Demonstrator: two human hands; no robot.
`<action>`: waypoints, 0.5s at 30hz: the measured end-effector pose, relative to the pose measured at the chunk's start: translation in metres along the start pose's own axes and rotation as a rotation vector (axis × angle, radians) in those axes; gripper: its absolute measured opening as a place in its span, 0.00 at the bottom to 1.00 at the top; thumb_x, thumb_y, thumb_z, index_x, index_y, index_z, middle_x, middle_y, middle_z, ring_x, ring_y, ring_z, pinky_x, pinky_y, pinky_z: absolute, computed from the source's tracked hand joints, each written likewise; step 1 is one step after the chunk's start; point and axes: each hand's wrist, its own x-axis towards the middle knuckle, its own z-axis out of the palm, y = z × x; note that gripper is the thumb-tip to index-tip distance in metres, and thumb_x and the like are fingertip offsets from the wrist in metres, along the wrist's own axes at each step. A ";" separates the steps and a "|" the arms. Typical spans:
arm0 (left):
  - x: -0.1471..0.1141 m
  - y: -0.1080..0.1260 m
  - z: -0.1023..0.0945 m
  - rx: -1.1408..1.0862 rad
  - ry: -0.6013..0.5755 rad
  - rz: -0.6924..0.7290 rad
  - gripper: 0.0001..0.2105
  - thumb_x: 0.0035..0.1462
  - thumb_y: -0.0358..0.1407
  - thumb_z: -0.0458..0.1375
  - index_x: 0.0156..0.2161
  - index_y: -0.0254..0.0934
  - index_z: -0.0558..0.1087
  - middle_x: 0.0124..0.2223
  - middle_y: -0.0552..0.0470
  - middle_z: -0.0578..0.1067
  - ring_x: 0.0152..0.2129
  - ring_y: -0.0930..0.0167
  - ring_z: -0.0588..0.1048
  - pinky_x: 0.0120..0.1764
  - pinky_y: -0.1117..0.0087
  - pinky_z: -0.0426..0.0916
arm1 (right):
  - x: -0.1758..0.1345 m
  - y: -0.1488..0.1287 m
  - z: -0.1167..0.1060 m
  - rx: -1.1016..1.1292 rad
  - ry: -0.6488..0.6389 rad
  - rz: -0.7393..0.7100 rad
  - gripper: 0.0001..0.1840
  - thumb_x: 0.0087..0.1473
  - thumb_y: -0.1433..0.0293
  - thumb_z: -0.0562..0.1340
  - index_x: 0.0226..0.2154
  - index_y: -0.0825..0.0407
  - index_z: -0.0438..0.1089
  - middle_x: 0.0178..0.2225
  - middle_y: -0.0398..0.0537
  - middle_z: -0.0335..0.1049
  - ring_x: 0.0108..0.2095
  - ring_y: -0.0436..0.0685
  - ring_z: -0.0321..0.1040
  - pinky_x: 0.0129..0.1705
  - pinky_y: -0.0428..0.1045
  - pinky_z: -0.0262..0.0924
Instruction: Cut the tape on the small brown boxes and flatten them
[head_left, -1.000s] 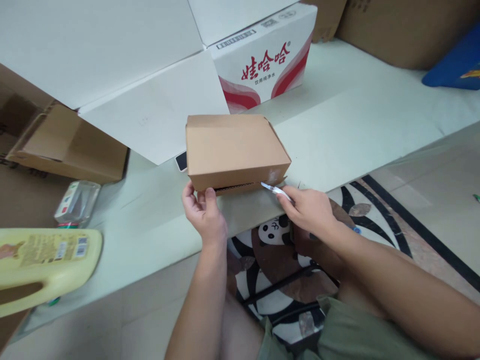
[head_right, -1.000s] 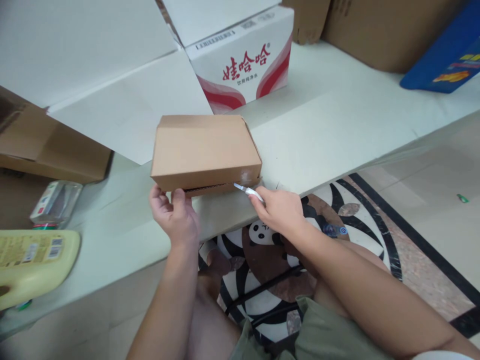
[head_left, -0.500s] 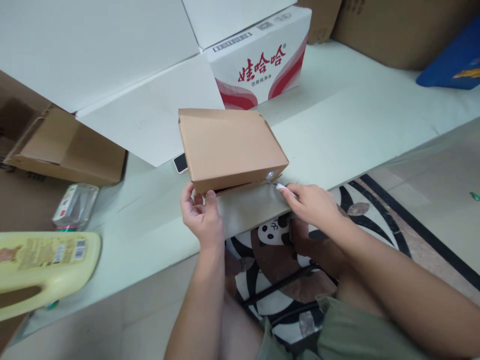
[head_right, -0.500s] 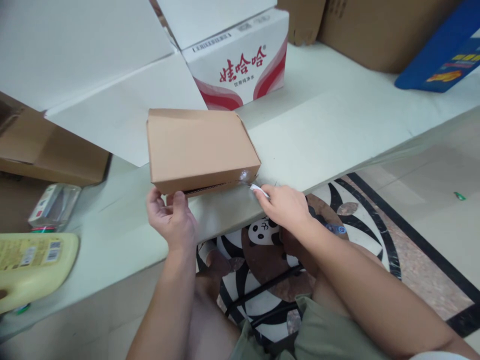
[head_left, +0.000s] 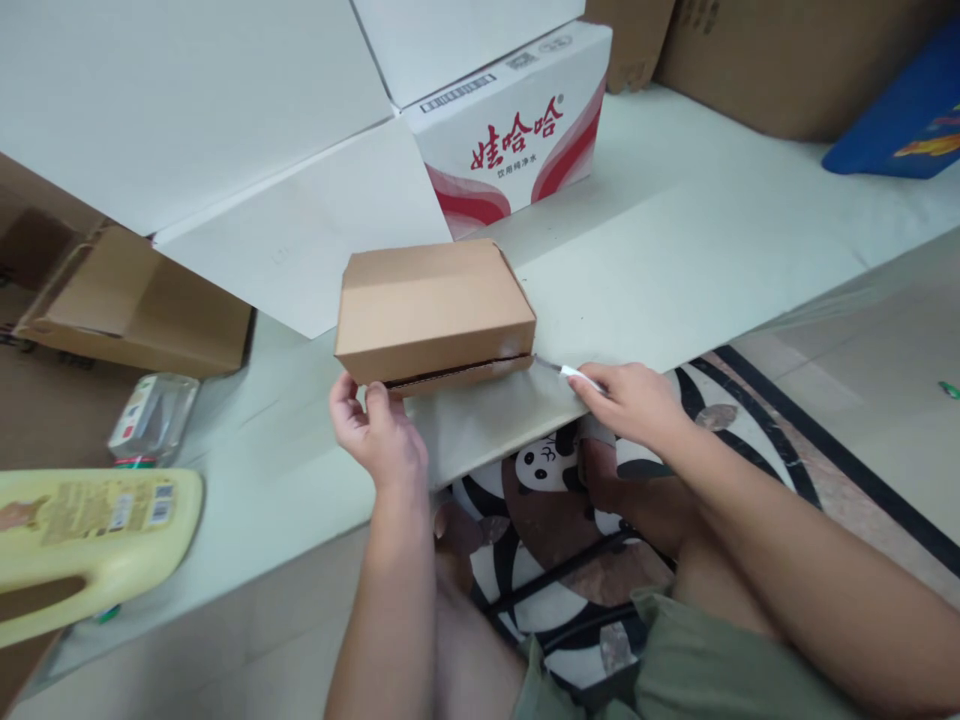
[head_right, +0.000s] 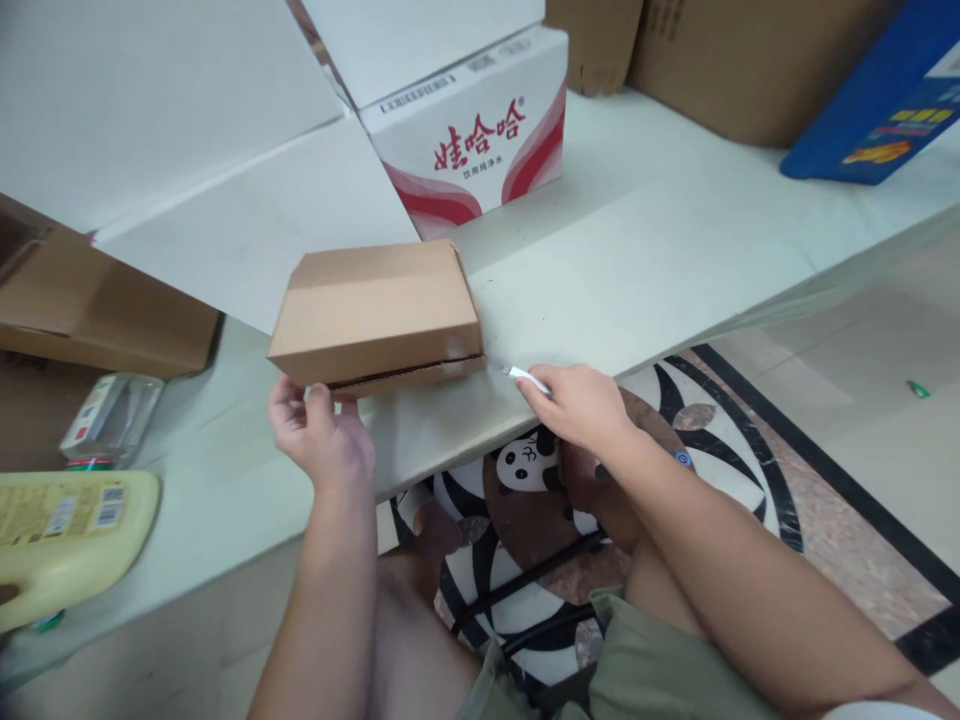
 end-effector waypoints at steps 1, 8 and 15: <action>0.005 0.000 -0.002 -0.034 0.015 -0.053 0.19 0.49 0.37 0.65 0.47 0.41 0.70 0.50 0.49 0.69 0.38 0.72 0.72 0.35 0.72 0.69 | 0.001 0.002 -0.001 -0.019 0.008 0.009 0.27 0.65 0.52 0.48 0.34 0.46 0.77 0.26 0.50 0.75 0.29 0.62 0.69 0.27 0.50 0.43; 0.019 0.006 -0.006 -0.140 0.051 -0.195 0.18 0.44 0.31 0.63 0.43 0.43 0.72 0.43 0.54 0.70 0.32 0.75 0.69 0.34 0.72 0.67 | 0.018 0.022 0.014 -0.027 0.266 0.045 0.28 0.60 0.62 0.54 0.60 0.53 0.69 0.49 0.64 0.74 0.43 0.72 0.73 0.39 0.61 0.66; 0.018 0.020 -0.009 -0.188 0.001 -0.450 0.18 0.42 0.33 0.67 0.41 0.44 0.71 0.34 0.58 0.72 0.26 0.75 0.70 0.29 0.74 0.65 | 0.020 0.021 0.032 0.558 0.342 -0.218 0.24 0.60 0.57 0.59 0.55 0.48 0.68 0.55 0.58 0.71 0.56 0.69 0.69 0.59 0.66 0.63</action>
